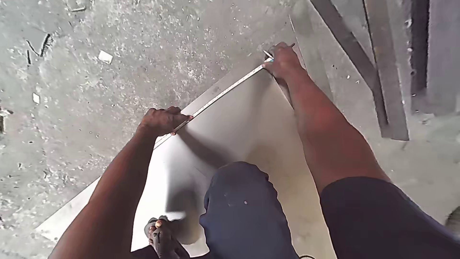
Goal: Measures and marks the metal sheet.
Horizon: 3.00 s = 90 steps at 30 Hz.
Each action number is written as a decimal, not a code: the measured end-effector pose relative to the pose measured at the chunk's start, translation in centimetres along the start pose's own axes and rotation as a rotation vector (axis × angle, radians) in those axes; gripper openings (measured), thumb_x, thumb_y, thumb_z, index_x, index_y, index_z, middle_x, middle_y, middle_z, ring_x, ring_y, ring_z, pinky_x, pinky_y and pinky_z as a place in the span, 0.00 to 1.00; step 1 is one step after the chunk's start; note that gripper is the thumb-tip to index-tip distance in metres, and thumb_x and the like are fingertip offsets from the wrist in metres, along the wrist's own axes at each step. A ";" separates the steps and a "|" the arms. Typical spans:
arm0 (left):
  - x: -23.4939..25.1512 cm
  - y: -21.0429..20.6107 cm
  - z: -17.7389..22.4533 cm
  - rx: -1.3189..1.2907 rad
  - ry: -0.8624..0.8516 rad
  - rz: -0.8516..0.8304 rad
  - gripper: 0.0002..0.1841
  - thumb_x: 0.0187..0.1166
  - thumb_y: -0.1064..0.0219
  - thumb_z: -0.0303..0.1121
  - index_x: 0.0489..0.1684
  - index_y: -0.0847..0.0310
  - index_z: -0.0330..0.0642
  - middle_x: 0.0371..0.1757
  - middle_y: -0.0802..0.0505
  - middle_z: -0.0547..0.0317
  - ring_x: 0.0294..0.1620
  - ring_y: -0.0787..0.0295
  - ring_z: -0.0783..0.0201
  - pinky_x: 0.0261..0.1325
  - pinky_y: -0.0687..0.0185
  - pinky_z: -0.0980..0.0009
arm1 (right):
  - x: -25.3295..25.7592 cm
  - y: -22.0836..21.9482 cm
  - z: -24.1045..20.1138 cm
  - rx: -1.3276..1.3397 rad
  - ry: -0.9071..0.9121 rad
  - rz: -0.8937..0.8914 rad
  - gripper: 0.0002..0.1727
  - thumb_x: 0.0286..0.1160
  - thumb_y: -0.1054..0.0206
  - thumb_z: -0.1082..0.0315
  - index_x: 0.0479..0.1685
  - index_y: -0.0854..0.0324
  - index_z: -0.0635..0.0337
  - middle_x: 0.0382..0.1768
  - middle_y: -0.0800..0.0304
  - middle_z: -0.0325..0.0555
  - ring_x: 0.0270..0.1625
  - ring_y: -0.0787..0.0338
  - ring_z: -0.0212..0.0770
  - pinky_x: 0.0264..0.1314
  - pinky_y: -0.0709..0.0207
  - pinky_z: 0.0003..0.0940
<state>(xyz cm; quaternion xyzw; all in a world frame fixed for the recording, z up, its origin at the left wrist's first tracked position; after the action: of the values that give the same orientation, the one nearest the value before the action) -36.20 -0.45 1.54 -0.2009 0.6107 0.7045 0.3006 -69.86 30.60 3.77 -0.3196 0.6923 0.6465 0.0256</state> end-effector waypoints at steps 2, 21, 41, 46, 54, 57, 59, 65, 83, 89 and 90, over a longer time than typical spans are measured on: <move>-0.1 0.0 -0.1 -0.015 -0.007 0.001 0.45 0.63 0.15 0.43 0.81 0.35 0.97 0.82 0.20 0.67 0.65 0.11 0.42 0.46 0.16 0.29 | -0.4 -0.5 -1.8 0.007 0.066 -0.032 0.28 0.76 0.27 0.54 0.71 0.19 0.59 0.73 0.22 0.65 0.73 0.18 0.67 0.71 0.24 0.71; -0.1 0.1 0.1 -0.008 0.009 -0.016 0.43 0.64 0.15 0.43 0.80 0.33 0.95 0.81 0.20 0.68 0.63 0.11 0.44 0.45 0.15 0.32 | 1.1 0.7 -1.1 -0.128 -0.135 0.007 0.32 0.64 0.20 0.53 0.70 0.18 0.55 0.76 0.24 0.64 0.69 0.16 0.69 0.60 0.21 0.76; 0.6 0.6 0.1 0.075 -0.092 -0.091 0.49 0.63 0.15 0.47 0.84 0.43 1.00 0.79 0.18 0.66 0.74 0.19 0.47 0.63 0.23 0.35 | 2.0 0.4 -2.6 -0.192 -0.172 -0.031 0.37 0.59 0.21 0.66 0.77 0.22 0.54 0.83 0.32 0.67 0.60 0.13 0.76 0.51 0.17 0.75; 1.9 3.3 1.0 0.100 -0.255 0.047 0.25 0.73 0.27 0.59 0.71 0.18 0.77 0.68 0.09 0.62 0.62 0.10 0.51 0.61 0.21 0.40 | 1.8 0.6 -2.6 -0.150 -0.197 -0.053 0.33 0.66 0.26 0.68 0.77 0.21 0.52 0.86 0.35 0.64 0.65 0.15 0.76 0.56 0.18 0.75; 11.3 12.0 12.6 0.010 -0.335 0.299 0.37 0.81 0.34 0.52 0.91 0.37 0.53 0.92 0.31 0.64 0.62 0.10 0.43 0.54 0.15 0.40 | 1.9 0.3 -2.6 -0.151 -0.219 -0.037 0.27 0.71 0.31 0.71 0.75 0.20 0.54 0.87 0.36 0.63 0.63 0.13 0.74 0.52 0.16 0.73; 14.0 12.6 15.2 0.066 -0.238 0.193 0.43 0.78 0.34 0.59 0.93 0.41 0.50 0.97 0.43 0.69 0.58 0.08 0.44 0.49 0.14 0.41 | 1.6 0.5 -2.8 -0.146 -0.226 -0.043 0.28 0.73 0.32 0.71 0.77 0.21 0.54 0.87 0.35 0.61 0.65 0.14 0.73 0.53 0.16 0.72; 15.1 12.4 15.4 0.084 -0.153 0.114 0.45 0.76 0.34 0.63 0.92 0.41 0.49 0.97 0.42 0.68 0.55 0.07 0.42 0.46 0.13 0.38 | 1.5 0.6 -2.9 -0.146 -0.218 -0.046 0.27 0.73 0.32 0.72 0.76 0.21 0.54 0.85 0.34 0.62 0.64 0.14 0.73 0.53 0.16 0.72; 15.6 11.5 16.3 0.086 -0.021 0.014 0.53 0.68 0.28 0.63 0.96 0.48 0.48 0.99 0.49 0.67 0.52 0.07 0.41 0.47 0.13 0.37 | 2.4 0.3 -2.3 -0.182 -0.176 -0.096 0.40 0.59 0.20 0.68 0.80 0.25 0.54 0.85 0.37 0.67 0.62 0.13 0.74 0.53 0.16 0.74; 15.6 11.7 17.5 0.114 0.022 -0.019 0.55 0.62 0.21 0.59 0.92 0.42 0.41 0.99 0.49 0.64 0.51 0.07 0.42 0.46 0.12 0.41 | 0.9 -0.1 -3.0 -0.108 -0.005 -0.086 0.32 0.63 0.20 0.48 0.69 0.19 0.45 0.79 0.31 0.62 0.60 0.12 0.67 0.51 0.16 0.71; 15.7 11.8 17.6 0.121 0.021 -0.034 0.54 0.62 0.22 0.59 0.91 0.40 0.39 0.98 0.48 0.60 0.53 0.07 0.42 0.48 0.12 0.41 | 1.0 0.7 -1.8 -0.133 -0.099 -0.023 0.30 0.67 0.22 0.53 0.72 0.19 0.48 0.77 0.27 0.64 0.63 0.13 0.69 0.54 0.18 0.73; 15.7 11.9 17.6 0.119 0.022 -0.033 0.54 0.62 0.22 0.59 0.91 0.40 0.39 0.98 0.47 0.60 0.53 0.07 0.41 0.48 0.12 0.40 | 1.1 0.7 -1.6 -0.123 -0.108 -0.019 0.31 0.66 0.22 0.54 0.72 0.19 0.48 0.77 0.27 0.63 0.64 0.14 0.69 0.55 0.18 0.73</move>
<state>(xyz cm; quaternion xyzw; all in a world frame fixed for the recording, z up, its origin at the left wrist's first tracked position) -54.23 18.70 3.18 -0.2004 0.6514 0.6595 0.3171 -70.47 28.68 4.11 -0.2916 0.6459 0.7038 0.0492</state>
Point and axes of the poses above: each hand's wrist, its own x-axis towards the middle knuckle, its own y-axis out of the back of the hand, z = x × y, the point moved 6 cm from there along x, towards the middle knuckle
